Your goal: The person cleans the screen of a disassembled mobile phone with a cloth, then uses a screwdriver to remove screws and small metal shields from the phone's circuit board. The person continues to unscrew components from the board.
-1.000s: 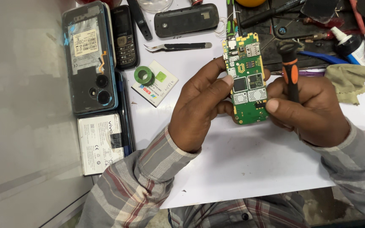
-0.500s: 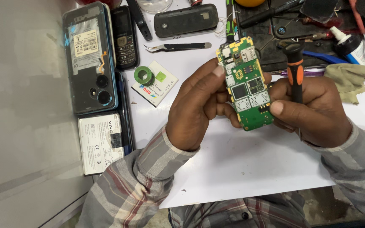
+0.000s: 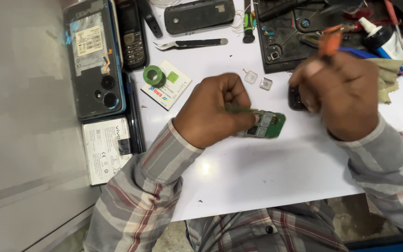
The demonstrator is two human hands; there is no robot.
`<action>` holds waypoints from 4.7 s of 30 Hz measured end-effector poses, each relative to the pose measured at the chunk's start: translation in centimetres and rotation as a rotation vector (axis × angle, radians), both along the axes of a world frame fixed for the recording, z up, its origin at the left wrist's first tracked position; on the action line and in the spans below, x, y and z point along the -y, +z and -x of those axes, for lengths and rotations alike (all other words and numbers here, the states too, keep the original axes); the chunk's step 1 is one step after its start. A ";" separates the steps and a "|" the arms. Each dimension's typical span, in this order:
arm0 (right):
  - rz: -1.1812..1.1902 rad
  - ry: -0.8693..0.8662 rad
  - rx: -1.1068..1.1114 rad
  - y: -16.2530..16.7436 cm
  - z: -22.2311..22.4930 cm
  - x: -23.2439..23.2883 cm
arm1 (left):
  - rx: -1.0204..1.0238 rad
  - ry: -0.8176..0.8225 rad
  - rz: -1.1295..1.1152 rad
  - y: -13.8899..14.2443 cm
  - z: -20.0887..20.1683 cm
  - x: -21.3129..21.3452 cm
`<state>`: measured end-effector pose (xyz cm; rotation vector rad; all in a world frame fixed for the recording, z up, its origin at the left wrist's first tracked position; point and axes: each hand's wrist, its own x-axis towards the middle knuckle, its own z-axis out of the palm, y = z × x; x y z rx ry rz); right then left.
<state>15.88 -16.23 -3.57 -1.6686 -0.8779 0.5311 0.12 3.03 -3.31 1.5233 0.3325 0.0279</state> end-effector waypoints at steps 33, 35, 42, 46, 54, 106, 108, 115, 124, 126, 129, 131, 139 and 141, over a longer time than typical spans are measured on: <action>0.242 0.216 0.215 0.6 3.8 5.5 | 0.233 0.039 -0.948 1.1 1.6 2.3; 0.222 0.237 0.353 0.5 3.8 5.3 | 0.223 0.038 -0.941 1.1 1.5 2.4; 0.313 0.238 0.341 0.5 3.7 5.3 | 0.187 0.039 -0.924 1.0 1.4 2.5; 0.318 0.274 0.286 0.5 3.3 5.5 | 0.166 0.028 -0.926 1.0 1.3 2.5; 0.306 0.285 0.196 0.3 3.1 5.5 | 0.126 0.010 -0.925 1.1 1.1 2.4; 0.189 0.330 0.179 0.1 2.8 4.9 | 0.056 -0.006 -0.891 1.0 0.7 2.4; 0.199 0.336 0.179 0.1 2.7 4.9 | 0.049 -0.004 -0.894 1.0 0.8 2.4; 0.184 0.328 0.159 0.0 2.8 4.9 | 0.056 -0.002 -0.895 1.0 0.8 2.4; 0.172 0.343 0.144 0.0 2.8 4.9 | 0.068 0.008 -0.900 1.0 0.8 2.4; 0.173 0.342 0.148 0.1 2.8 4.9 | 0.063 0.006 -0.891 1.0 0.8 2.4; 0.190 0.336 0.157 0.1 2.8 4.8 | 0.082 0.017 -0.891 1.0 0.8 2.5; 0.216 0.308 0.143 0.0 2.9 4.8 | 0.079 0.016 -0.892 1.0 1.0 2.4; 0.201 0.343 0.128 0.0 2.7 5.0 | 0.064 0.007 -0.900 1.0 0.8 2.5; 0.201 0.345 0.116 0.0 2.7 5.1 | 0.055 0.006 -0.894 1.1 0.8 2.5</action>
